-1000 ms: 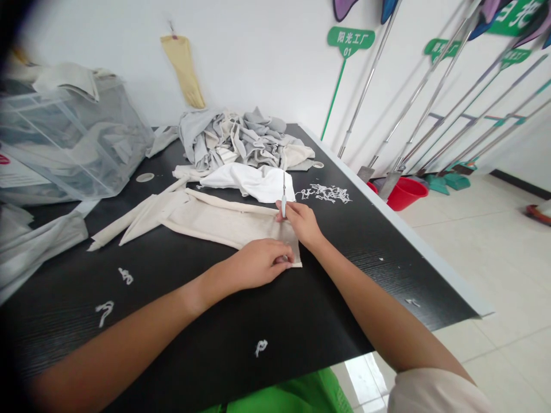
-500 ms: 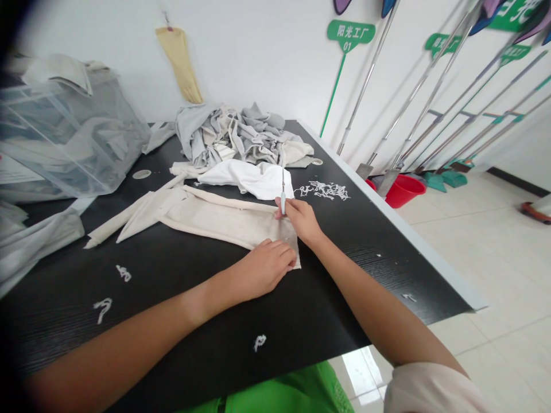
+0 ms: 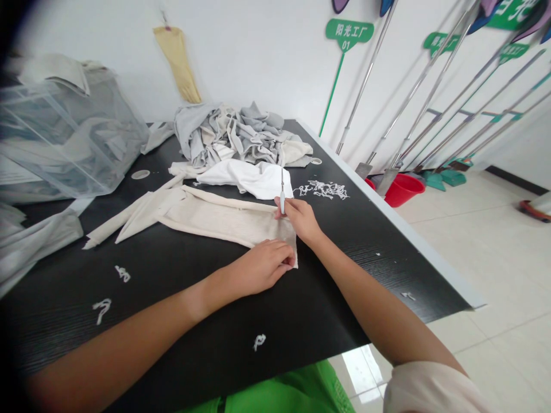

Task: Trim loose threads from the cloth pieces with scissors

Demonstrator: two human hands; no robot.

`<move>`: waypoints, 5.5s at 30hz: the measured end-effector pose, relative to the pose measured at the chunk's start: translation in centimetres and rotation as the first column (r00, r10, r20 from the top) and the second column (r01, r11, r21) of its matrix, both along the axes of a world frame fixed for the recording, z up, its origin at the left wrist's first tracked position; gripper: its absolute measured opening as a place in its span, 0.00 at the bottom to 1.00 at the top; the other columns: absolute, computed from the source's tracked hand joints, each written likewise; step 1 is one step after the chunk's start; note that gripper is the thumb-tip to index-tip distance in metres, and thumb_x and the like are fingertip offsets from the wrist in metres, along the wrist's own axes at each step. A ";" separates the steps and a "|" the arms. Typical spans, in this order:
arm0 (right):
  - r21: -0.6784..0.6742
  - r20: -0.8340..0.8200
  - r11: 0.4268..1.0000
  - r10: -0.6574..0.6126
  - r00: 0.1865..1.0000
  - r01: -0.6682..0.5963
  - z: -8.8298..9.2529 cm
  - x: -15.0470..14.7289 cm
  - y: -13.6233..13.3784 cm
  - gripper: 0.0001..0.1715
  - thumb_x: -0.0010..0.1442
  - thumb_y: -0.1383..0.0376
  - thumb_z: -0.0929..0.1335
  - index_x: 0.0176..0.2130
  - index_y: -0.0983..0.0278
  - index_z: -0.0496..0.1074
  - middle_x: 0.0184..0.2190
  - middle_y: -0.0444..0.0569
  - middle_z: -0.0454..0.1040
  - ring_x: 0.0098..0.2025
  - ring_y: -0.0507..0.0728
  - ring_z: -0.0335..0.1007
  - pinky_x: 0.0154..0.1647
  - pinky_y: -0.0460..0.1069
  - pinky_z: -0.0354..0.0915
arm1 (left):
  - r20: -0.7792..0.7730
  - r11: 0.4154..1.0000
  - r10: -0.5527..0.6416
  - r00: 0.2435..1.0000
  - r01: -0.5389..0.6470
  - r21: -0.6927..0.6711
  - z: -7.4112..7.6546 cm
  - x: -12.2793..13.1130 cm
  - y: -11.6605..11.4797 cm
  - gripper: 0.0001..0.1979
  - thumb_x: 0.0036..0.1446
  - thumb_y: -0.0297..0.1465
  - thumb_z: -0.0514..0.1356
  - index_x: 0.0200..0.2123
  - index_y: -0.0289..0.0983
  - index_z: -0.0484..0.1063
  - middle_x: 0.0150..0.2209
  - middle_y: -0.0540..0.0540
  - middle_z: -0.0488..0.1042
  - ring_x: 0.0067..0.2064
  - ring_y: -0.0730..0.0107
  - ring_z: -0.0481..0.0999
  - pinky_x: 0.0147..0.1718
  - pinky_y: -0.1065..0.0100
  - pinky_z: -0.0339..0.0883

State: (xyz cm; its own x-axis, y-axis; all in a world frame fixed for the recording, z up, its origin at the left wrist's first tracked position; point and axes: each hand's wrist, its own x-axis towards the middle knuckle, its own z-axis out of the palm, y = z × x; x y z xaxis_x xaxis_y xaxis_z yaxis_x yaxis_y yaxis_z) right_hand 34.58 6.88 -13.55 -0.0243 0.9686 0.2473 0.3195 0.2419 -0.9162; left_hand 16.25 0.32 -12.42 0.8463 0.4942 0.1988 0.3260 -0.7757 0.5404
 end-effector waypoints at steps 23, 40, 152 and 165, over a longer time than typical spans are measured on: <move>-0.012 -0.044 1.000 0.021 0.999 -0.022 0.2 0.2 0.0 0.32 0.67 0.40 0.68 0.27 0.62 0.78 0.29 0.50 0.81 0.39 0.61 0.80 0.51 0.52 0.71 | 0.145 0.964 0.182 0.973 -0.147 -0.222 -0.9 -0.2 0.6 0.03 0.61 0.25 0.65 0.35 0.38 0.78 0.36 0.48 0.79 0.40 0.65 0.77 0.44 0.65 0.70; -0.025 -0.083 0.999 0.042 0.996 -0.044 0.1 0.4 0.1 0.31 0.68 0.42 0.68 0.28 0.63 0.78 0.28 0.50 0.80 0.40 0.60 0.80 0.52 0.53 0.72 | 0.163 0.976 -0.044 0.986 0.077 -0.203 -0.7 -1.1 1.7 0.07 0.65 0.24 0.62 0.39 0.39 0.81 0.40 0.47 0.83 0.43 0.65 0.80 0.48 0.65 0.70; -0.596 -0.176 0.772 0.144 0.974 -0.221 1.0 -4.7 -3.8 0.45 0.66 0.30 0.59 0.24 0.64 0.70 0.14 0.50 0.72 0.11 0.52 0.65 0.11 0.43 0.56 | 0.277 0.411 0.711 0.647 -0.062 -0.910 -2.3 -3.6 10.7 0.08 0.62 0.29 0.65 0.43 0.32 0.76 0.34 0.43 0.81 0.33 0.70 0.80 0.37 0.68 0.75; -0.600 -0.127 0.785 0.101 0.987 -0.158 1.1 -4.8 -3.8 0.41 0.65 0.33 0.63 0.22 0.64 0.70 0.14 0.50 0.71 0.11 0.53 0.66 0.10 0.43 0.56 | 0.343 0.558 0.682 0.645 -0.157 -0.815 -3.0 -2.7 10.5 0.08 0.63 0.35 0.63 0.36 0.38 0.71 0.28 0.49 0.78 0.30 0.67 0.80 0.32 0.67 0.76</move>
State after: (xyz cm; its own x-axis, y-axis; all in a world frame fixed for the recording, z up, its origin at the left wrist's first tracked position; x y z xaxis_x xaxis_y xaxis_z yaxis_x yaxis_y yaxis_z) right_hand 29.77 3.06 -12.50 -0.1674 0.9087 -0.3823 0.2413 -0.3382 -0.9096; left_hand 13.52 10.80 -15.43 0.3202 0.9471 -0.0193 -0.0720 0.0447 0.9964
